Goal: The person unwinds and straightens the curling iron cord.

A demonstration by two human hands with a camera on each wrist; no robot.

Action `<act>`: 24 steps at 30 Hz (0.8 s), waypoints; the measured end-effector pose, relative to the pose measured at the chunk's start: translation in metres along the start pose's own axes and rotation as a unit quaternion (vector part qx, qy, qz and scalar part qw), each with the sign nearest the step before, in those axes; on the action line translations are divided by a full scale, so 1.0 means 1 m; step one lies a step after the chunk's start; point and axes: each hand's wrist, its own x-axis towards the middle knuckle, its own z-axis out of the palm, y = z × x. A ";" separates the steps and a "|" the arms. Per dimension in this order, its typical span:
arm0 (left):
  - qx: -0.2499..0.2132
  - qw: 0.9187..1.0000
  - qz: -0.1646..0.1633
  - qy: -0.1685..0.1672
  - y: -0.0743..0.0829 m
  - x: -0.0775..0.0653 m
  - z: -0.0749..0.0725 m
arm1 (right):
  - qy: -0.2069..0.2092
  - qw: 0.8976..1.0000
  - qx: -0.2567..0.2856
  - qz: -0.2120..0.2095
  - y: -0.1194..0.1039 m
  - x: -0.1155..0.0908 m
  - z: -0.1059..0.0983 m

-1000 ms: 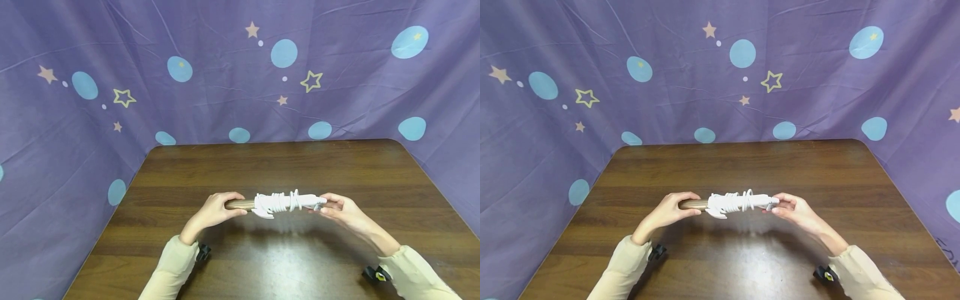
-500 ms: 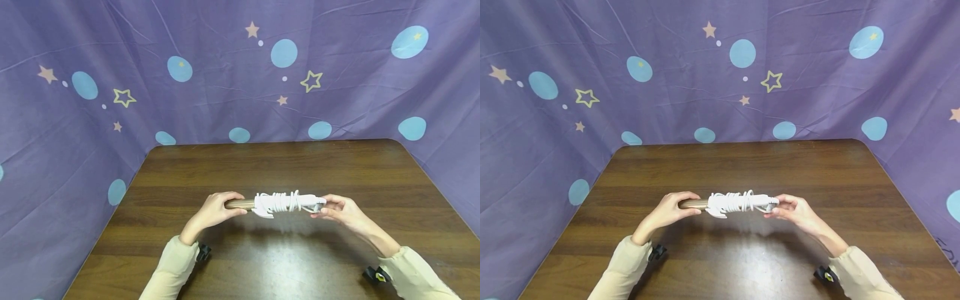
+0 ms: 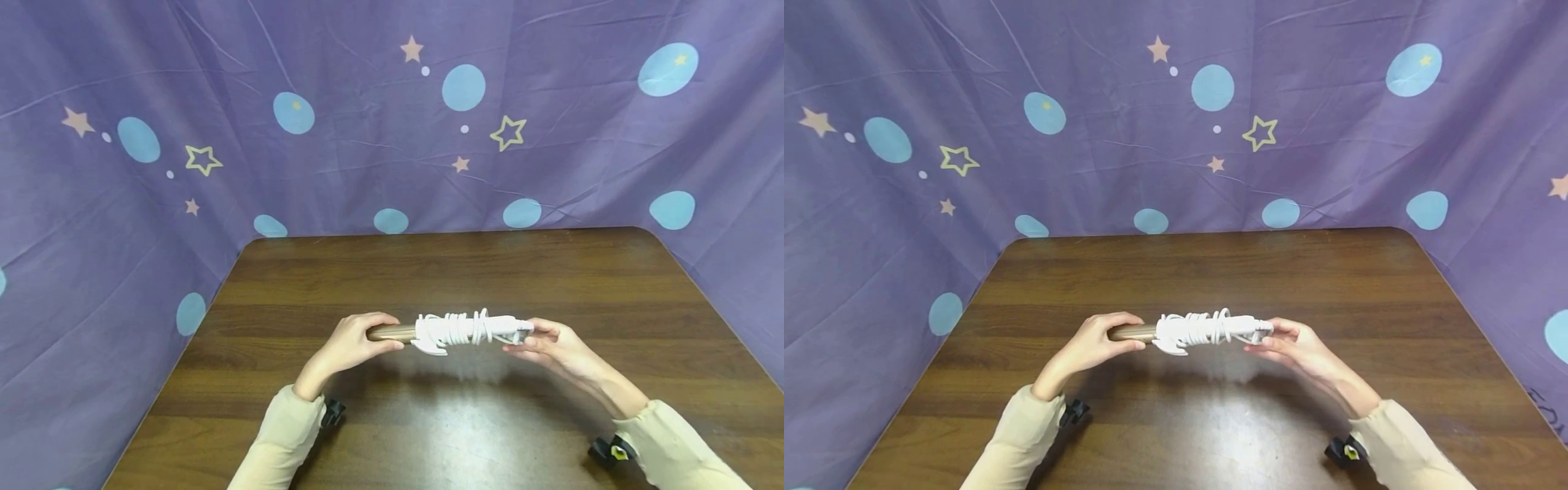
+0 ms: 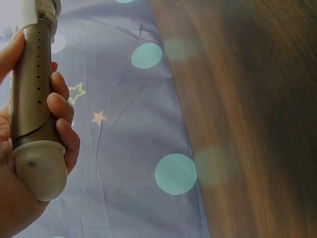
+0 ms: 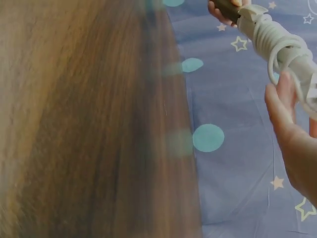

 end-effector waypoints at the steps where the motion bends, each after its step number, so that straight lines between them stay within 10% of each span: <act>1: 0.001 1.000 0.001 0.000 0.000 0.000 0.000 | 0.000 1.000 0.014 0.002 0.001 0.000 0.000; 13: -0.022 1.000 0.003 -0.002 -0.002 0.000 0.002 | 0.004 0.994 0.112 -0.011 0.007 0.004 0.004; 24: 0.001 1.000 0.004 0.011 -0.001 0.001 0.002 | 0.052 0.997 0.053 0.010 0.003 0.002 0.010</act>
